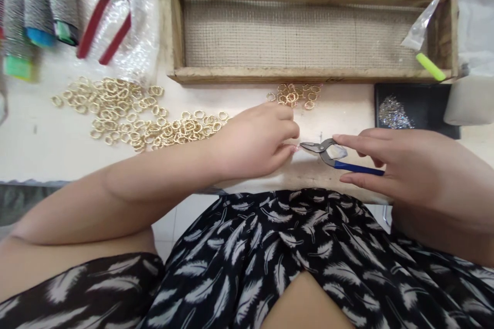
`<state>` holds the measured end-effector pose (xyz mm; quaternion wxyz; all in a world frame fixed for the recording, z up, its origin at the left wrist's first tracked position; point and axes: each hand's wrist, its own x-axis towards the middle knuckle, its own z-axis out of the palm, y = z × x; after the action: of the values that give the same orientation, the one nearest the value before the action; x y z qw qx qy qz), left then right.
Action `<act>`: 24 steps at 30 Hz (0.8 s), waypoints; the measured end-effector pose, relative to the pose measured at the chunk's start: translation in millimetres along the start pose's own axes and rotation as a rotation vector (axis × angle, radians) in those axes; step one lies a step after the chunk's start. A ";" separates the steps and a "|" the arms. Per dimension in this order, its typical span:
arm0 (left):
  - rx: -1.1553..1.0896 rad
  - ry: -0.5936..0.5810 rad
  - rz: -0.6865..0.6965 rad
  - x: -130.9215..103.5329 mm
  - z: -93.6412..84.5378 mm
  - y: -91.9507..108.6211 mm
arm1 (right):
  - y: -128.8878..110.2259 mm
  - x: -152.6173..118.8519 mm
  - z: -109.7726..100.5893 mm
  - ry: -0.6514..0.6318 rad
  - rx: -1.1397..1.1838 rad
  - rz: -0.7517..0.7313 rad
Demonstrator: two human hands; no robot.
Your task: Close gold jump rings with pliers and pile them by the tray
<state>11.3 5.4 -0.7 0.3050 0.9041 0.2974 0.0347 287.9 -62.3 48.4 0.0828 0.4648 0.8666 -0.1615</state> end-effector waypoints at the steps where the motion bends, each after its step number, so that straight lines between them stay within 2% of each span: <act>1: 0.022 -0.005 0.007 1.2 3.5 1.4 | 0.2 -0.8 -0.7 -0.008 -0.004 0.005; 7: 0.130 -0.057 -0.023 11.1 14.9 10.7 | 3.7 -2.7 -3.0 -0.024 0.007 0.067; 14: 0.114 -0.132 -0.059 10.7 5.9 8.4 | 6.7 0.2 -4.0 0.002 0.058 0.087; 17: 0.054 -0.062 -0.065 7.4 2.4 0.4 | 5.7 3.4 -5.6 0.025 0.048 0.081; 19: -0.036 0.031 -0.086 5.2 -0.4 -4.3 | 5.2 5.6 -6.3 0.026 0.052 0.079; 21: -0.178 0.126 -0.124 2.8 -3.9 -6.5 | 5.2 7.2 -6.7 0.016 0.092 0.070; 24: -0.449 0.194 -0.219 -0.8 -8.5 -6.2 | 6.0 8.8 -6.6 0.021 0.204 0.066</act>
<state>5.4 13.4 2.7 0.4698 0.7687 0.4062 0.1532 288.0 -50.0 50.8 0.0315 0.5008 0.8307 -0.2411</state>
